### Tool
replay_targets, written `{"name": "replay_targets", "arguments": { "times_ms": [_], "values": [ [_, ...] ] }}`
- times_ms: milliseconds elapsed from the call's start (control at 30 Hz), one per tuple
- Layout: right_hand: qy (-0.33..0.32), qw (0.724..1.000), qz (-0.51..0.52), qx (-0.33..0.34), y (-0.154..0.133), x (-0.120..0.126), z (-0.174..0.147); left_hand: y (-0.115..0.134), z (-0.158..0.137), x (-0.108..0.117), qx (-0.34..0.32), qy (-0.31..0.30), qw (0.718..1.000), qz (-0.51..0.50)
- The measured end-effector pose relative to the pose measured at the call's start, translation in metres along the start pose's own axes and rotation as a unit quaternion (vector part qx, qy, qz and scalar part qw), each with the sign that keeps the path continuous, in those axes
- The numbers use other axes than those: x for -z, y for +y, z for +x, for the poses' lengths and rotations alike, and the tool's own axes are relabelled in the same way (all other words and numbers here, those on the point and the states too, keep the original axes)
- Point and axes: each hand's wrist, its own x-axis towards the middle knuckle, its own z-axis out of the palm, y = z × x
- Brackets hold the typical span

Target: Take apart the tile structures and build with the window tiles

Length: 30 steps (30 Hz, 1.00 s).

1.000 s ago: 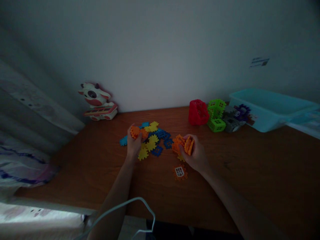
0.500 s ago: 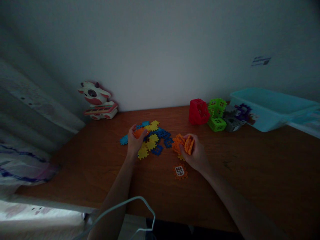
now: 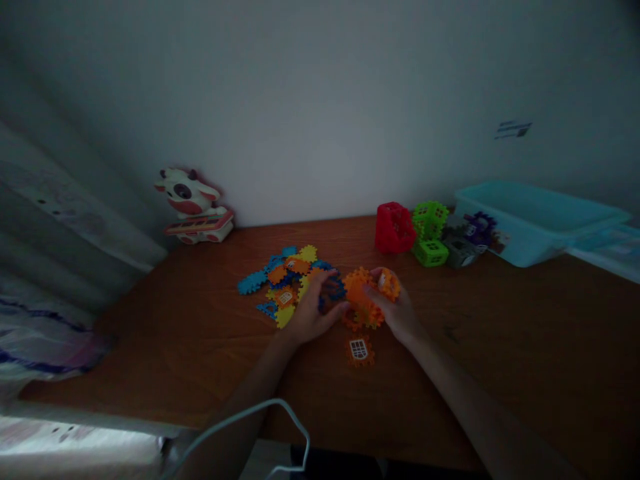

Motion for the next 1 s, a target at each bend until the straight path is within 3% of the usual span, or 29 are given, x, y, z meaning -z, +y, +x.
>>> {"name": "replay_targets", "arguments": {
  "times_ms": [133, 300, 433, 533, 633, 800, 900, 1000],
  "values": [
    [-0.071, 0.997, -0.015, 0.023, 0.000, -0.006, -0.010, -0.012, -0.005, -0.012, 0.041, -0.054, 0.998, 0.011],
    [-0.085, 0.994, -0.050, 0.046, -0.001, -0.013, -0.016, -0.011, 0.005, -0.008, 0.082, -0.018, 0.996, 0.008],
    [-0.040, 0.999, 0.000, 0.021, -0.002, -0.011, -0.009, -0.003, 0.020, 0.013, 0.007, 0.110, 0.994, 0.004],
    [0.028, 0.995, 0.080, -0.044, -0.003, -0.009, -0.001, 0.003, 0.033, 0.037, -0.077, 0.219, 0.973, 0.011],
    [0.080, 0.969, 0.194, -0.132, -0.006, -0.007, 0.008, 0.003, 0.044, 0.063, -0.132, 0.289, 0.947, 0.040],
    [0.131, 0.898, 0.339, -0.248, -0.018, -0.005, 0.016, -0.002, 0.050, 0.093, -0.144, 0.347, 0.914, 0.153],
    [0.141, 0.872, 0.379, -0.276, -0.022, -0.002, 0.017, -0.004, 0.049, 0.102, -0.155, 0.335, 0.885, 0.285],
    [0.157, 0.856, 0.406, -0.277, -0.023, 0.000, 0.018, -0.008, 0.046, 0.102, -0.173, 0.268, 0.854, 0.412]
  ]
}}
